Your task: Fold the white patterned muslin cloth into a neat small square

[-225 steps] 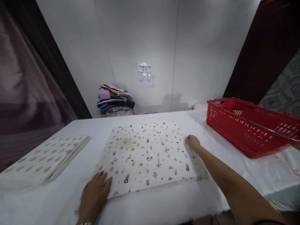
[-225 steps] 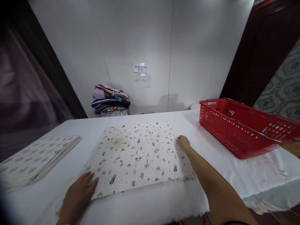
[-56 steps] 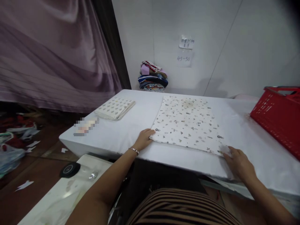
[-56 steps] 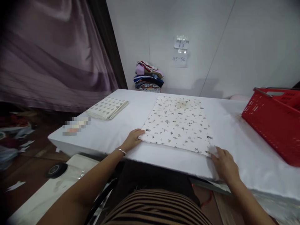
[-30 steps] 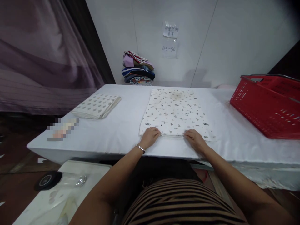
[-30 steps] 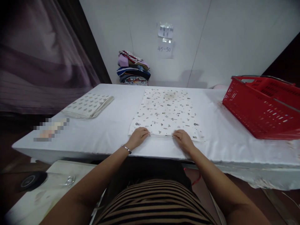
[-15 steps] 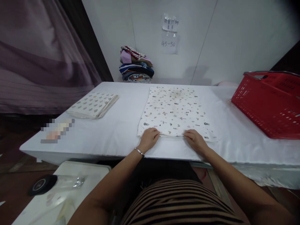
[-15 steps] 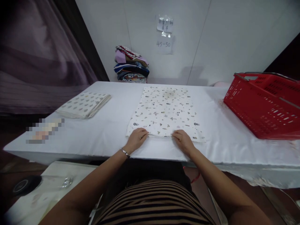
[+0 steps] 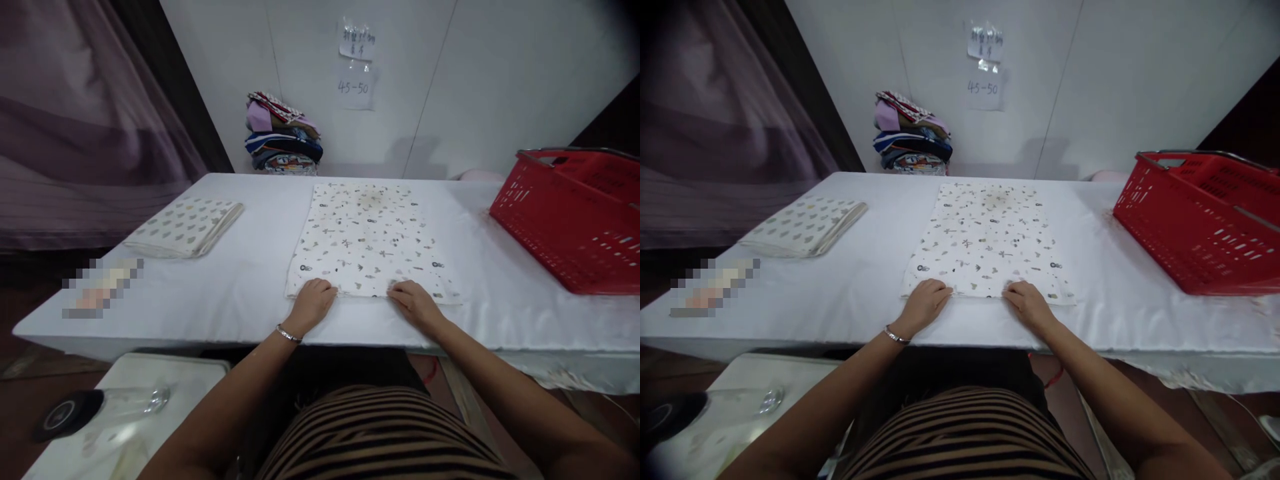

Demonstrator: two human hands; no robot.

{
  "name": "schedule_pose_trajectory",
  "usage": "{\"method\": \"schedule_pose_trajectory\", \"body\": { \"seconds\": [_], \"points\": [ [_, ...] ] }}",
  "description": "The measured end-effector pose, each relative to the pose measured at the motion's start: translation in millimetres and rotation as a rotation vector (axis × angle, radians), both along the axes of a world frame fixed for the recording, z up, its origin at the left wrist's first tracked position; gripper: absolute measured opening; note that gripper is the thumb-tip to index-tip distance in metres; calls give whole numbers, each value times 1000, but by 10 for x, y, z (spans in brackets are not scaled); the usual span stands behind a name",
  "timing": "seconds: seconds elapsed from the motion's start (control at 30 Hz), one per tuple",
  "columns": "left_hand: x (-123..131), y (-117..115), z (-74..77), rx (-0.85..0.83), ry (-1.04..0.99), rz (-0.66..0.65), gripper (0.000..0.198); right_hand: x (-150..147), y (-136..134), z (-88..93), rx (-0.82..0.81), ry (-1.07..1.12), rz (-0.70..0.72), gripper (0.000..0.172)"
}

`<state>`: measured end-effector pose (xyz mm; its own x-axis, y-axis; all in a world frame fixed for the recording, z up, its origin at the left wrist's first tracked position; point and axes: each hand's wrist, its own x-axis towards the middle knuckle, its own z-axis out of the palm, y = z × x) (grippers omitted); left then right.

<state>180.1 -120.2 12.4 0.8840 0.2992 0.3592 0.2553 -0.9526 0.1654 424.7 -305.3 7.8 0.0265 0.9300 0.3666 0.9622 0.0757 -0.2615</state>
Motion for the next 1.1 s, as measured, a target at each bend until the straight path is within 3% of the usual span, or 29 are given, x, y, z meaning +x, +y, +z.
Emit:
{"method": "schedule_pose_trajectory", "body": {
  "seconds": [0.47, 0.67, 1.1],
  "points": [
    [103, 6, 4, 21, -23, -63, 19, 68, 74, -21, -2, 34, 11, 26],
    [144, 49, 37, 48, -73, -22, 21, 48, 128, 29, 56, 36, -88, 26],
    [110, 22, 3, 63, -16, -84, 25, 68, 76, 16, -36, -38, 37, 29]
  ]
}}
